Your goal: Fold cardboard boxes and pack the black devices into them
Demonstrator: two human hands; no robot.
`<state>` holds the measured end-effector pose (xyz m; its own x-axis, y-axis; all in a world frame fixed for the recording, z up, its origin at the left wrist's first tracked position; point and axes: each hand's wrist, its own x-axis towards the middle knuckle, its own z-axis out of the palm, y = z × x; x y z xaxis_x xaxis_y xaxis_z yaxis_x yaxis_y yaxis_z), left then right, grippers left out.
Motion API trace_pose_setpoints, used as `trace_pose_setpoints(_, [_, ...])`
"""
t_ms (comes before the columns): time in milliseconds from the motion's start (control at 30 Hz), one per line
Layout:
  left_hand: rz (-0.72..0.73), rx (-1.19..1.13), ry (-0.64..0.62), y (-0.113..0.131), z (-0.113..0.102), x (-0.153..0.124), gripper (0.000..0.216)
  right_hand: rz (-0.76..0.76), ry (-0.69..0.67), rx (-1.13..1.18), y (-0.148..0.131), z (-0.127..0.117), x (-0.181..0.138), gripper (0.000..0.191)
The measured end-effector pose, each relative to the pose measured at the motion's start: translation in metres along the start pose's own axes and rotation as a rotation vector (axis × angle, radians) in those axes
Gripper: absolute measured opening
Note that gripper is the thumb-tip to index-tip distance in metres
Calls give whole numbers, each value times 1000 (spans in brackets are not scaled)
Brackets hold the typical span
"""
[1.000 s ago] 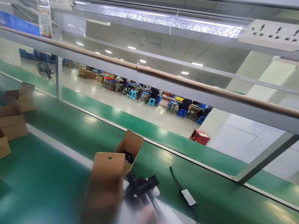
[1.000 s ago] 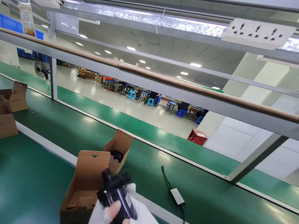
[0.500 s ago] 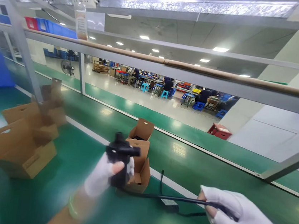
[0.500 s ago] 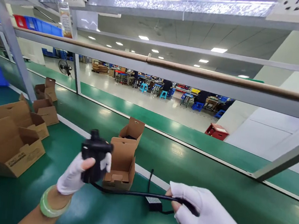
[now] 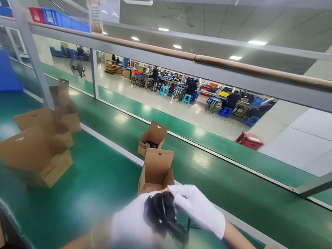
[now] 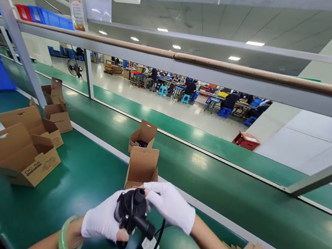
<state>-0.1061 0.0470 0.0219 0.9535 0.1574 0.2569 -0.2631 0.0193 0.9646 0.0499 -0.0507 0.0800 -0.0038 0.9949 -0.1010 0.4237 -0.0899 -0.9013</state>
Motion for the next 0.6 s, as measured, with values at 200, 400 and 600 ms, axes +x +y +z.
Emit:
trace_pose_setpoints(200, [14, -4, 247, -5, 5, 1, 58, 40, -11, -176, -9, 15, -11, 48])
trace_pose_setpoints(400, [200, 568, 573, -49, -38, -1, 99, 247, 239, -513, -8, -5, -3, 63])
trace_pose_setpoints(600, [57, 853, 642, -131, -69, 14, 77, 284, 226, -940, -18, -15, 52, 55])
